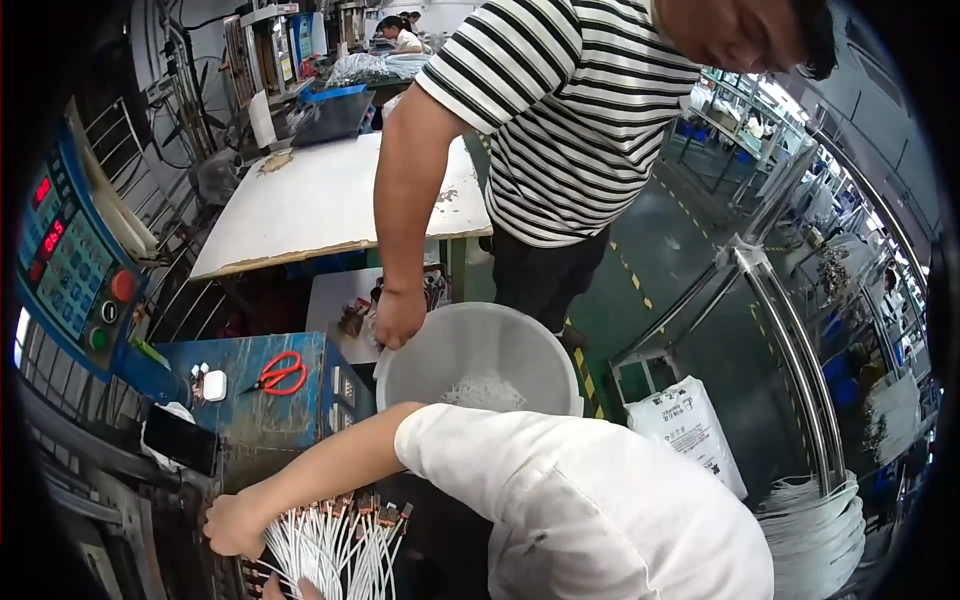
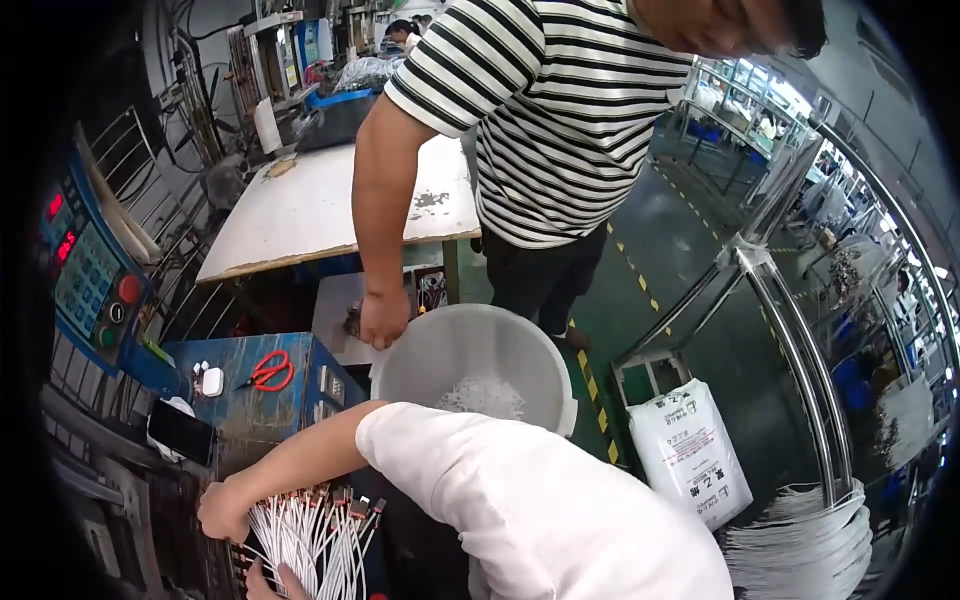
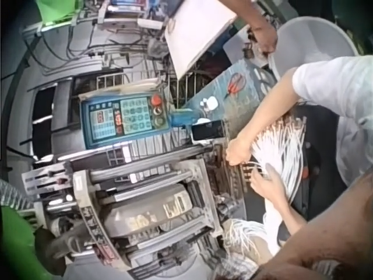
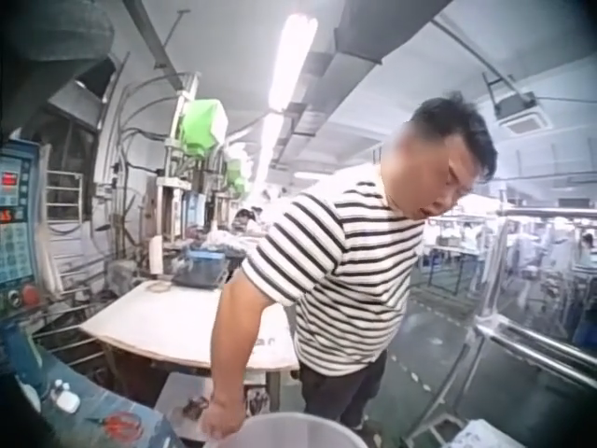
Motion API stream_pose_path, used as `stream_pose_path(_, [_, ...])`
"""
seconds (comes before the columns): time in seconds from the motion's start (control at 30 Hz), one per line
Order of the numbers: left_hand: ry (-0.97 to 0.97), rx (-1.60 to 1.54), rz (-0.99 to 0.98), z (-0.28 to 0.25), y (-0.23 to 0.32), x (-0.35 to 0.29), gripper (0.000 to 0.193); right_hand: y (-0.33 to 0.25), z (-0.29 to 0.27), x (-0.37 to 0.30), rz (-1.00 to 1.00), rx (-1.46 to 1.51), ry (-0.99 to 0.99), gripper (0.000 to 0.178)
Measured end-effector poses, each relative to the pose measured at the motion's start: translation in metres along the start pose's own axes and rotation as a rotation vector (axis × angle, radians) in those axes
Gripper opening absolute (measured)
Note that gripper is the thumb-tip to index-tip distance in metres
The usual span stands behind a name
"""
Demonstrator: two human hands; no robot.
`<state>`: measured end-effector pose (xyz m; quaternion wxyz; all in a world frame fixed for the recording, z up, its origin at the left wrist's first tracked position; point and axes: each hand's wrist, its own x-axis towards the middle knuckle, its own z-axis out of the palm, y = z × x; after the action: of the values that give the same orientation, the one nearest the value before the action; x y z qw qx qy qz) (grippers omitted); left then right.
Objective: The person assembles wire harnesses by hand, aligning individual wires with connectors, then securing the connectors using a press machine.
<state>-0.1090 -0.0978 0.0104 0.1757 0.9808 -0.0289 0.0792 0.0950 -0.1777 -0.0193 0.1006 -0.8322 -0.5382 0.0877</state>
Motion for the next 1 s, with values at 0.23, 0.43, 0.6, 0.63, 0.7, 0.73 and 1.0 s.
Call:
stream_pose_path(0.23, [0.001, -0.028, 0.006, -0.007, 0.013, 0.005, 0.053, 0.002, -0.013, 0.018, -0.131, 0.146, -0.267, 0.036])
stream_pose_path(0.43, [-0.050, 0.029, -0.017, -0.016, 0.022, -0.001, 0.049, 0.017, -0.005, 0.049, -0.104, 0.416, -0.192, 0.034])
stream_pose_path(0.6, [0.045, -0.002, -0.031, -0.009, -0.016, -0.007, 0.017, -0.005, -0.012, 0.067, -0.056, 0.412, 0.121, 0.030])
stream_pose_path(0.63, [0.222, -0.033, 0.112, -0.003, -0.029, 0.004, 0.011, -0.002, -0.010, 0.070, -0.028, 0.500, 0.251, 0.031])
stream_pose_path(0.7, [0.248, -0.093, 0.170, -0.001, -0.025, 0.037, 0.011, 0.011, -0.041, 0.035, 0.174, 0.490, 0.347, 0.031])
stream_pose_path(0.73, [0.300, -0.106, 0.200, 0.001, -0.028, 0.050, 0.012, 0.028, -0.042, 0.046, 0.194, 0.282, 0.280, 0.030])
stream_pose_path(1.0, [0.344, 0.054, 0.069, 0.002, -0.108, 0.085, 0.022, 0.048, -0.032, 0.117, 0.079, 0.155, 0.413, 0.033])
